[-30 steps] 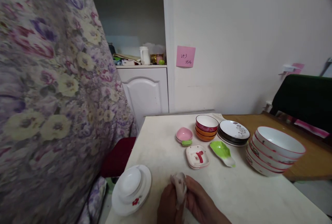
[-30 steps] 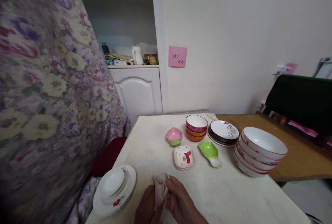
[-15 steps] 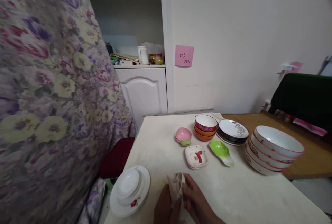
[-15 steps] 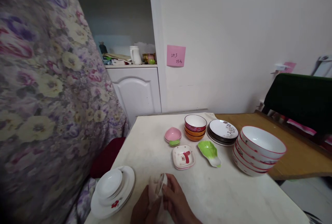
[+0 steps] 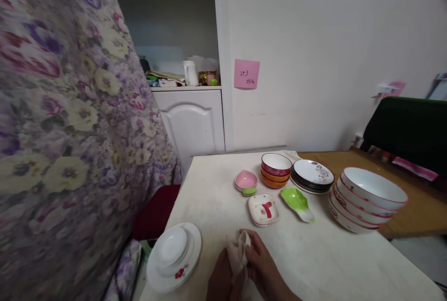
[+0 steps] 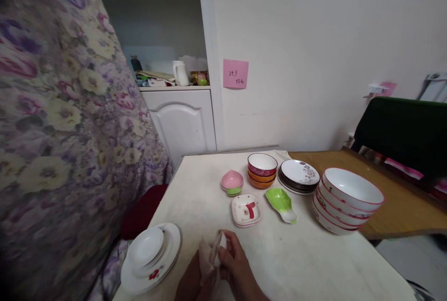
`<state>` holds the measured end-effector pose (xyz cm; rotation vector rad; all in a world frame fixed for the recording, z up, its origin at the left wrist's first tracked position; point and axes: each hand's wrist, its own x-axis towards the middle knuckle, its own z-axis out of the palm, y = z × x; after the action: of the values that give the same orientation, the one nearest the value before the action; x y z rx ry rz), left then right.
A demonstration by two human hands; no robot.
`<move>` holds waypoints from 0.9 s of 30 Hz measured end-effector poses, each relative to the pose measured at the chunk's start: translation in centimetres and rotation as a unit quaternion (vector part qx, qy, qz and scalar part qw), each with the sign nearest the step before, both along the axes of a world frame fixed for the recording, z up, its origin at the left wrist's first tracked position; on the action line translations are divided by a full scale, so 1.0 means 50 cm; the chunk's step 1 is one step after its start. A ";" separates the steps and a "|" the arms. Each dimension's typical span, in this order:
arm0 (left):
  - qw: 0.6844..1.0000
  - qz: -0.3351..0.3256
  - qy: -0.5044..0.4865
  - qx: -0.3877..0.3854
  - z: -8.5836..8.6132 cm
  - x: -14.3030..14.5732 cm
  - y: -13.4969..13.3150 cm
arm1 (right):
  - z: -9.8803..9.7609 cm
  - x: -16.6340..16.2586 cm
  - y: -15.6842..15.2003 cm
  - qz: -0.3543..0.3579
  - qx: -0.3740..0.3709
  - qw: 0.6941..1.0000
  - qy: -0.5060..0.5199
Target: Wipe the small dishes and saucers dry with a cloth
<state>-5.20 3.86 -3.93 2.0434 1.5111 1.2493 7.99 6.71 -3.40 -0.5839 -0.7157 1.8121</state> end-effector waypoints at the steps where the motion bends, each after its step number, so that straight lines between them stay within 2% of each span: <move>1: 1.000 -0.007 0.025 -0.001 0.001 0.001 0.000 | -0.001 0.000 0.000 -0.005 -0.003 1.000 0.007; 4: 0.993 -0.048 0.107 -0.010 -0.001 0.001 0.005 | 0.009 -0.003 -0.001 0.015 -0.018 0.999 0.042; 7: 0.988 -0.070 0.139 0.008 -0.001 0.000 0.010 | 0.028 -0.004 -0.003 0.063 -0.038 0.996 0.056; 10: 0.993 -0.043 0.108 0.005 0.009 -0.001 0.007 | 0.040 -0.001 -0.005 0.063 -0.015 0.997 0.033; 14: 0.999 -0.013 0.007 -0.030 0.026 0.000 -0.003 | 0.031 0.002 -0.005 0.001 0.022 0.999 -0.039; 18: 0.995 -0.041 0.075 -0.045 0.017 -0.002 0.002 | 0.017 -0.003 -0.003 -0.003 -0.011 1.000 0.003; 22: 0.986 -0.082 0.144 0.035 -0.005 -0.011 0.010 | 0.030 -0.006 -0.005 0.029 -0.037 0.999 0.014; 24: 0.986 -0.069 0.139 0.059 -0.005 -0.015 0.007 | 0.040 -0.004 -0.007 0.045 -0.019 0.999 0.002; 27: 0.997 -0.039 0.074 -0.005 0.012 -0.014 -0.002 | 0.046 0.003 -0.009 0.013 0.021 0.998 -0.054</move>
<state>-5.89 3.74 -3.35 2.2073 1.4818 1.0803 8.14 6.26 -1.09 -0.6512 -0.8365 1.7951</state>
